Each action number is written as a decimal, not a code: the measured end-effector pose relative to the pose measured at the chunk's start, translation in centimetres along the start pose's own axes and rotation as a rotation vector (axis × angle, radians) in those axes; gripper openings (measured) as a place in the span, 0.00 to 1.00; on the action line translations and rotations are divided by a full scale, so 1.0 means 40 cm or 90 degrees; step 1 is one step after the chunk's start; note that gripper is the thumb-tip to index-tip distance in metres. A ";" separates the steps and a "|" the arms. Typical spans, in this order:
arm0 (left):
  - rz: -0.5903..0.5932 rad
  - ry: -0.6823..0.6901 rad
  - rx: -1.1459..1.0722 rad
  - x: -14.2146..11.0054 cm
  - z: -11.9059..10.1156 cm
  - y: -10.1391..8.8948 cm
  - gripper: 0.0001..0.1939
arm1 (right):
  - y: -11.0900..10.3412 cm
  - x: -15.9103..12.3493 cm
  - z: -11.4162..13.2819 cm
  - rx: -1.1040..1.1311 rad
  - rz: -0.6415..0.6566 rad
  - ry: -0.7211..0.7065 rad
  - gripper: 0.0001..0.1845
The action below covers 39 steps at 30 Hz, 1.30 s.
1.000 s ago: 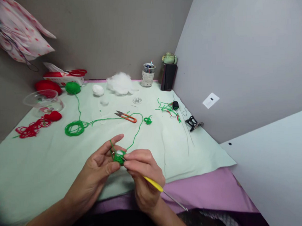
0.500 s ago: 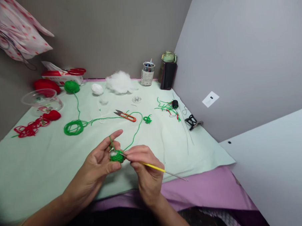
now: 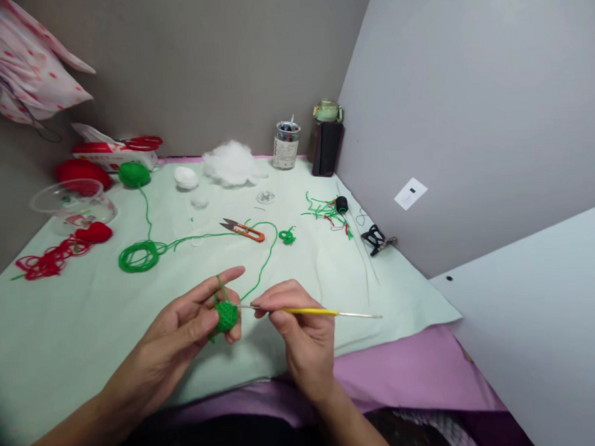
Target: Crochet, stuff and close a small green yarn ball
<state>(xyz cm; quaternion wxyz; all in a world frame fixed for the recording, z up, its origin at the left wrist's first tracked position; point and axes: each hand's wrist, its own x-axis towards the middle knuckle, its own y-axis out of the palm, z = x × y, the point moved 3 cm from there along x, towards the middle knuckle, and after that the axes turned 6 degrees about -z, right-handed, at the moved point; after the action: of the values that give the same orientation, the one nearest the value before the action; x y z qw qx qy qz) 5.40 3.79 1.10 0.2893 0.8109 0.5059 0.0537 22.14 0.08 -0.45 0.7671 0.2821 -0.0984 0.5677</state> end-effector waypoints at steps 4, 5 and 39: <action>0.028 0.000 0.003 -0.002 -0.009 0.001 0.19 | 0.000 0.011 0.003 0.076 -0.014 0.103 0.06; 0.031 -0.001 0.000 -0.002 -0.010 0.002 0.18 | 0.002 0.012 0.003 0.098 -0.017 0.134 0.06; -0.052 0.086 0.097 0.007 0.011 -0.014 0.25 | 0.027 -0.013 -0.029 0.063 -0.046 0.132 0.07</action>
<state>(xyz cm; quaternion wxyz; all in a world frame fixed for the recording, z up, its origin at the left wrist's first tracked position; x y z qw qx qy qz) 5.25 4.03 0.37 0.1944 0.8037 0.5594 0.0578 20.76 0.49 -1.30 0.7780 0.2628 0.0198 0.5703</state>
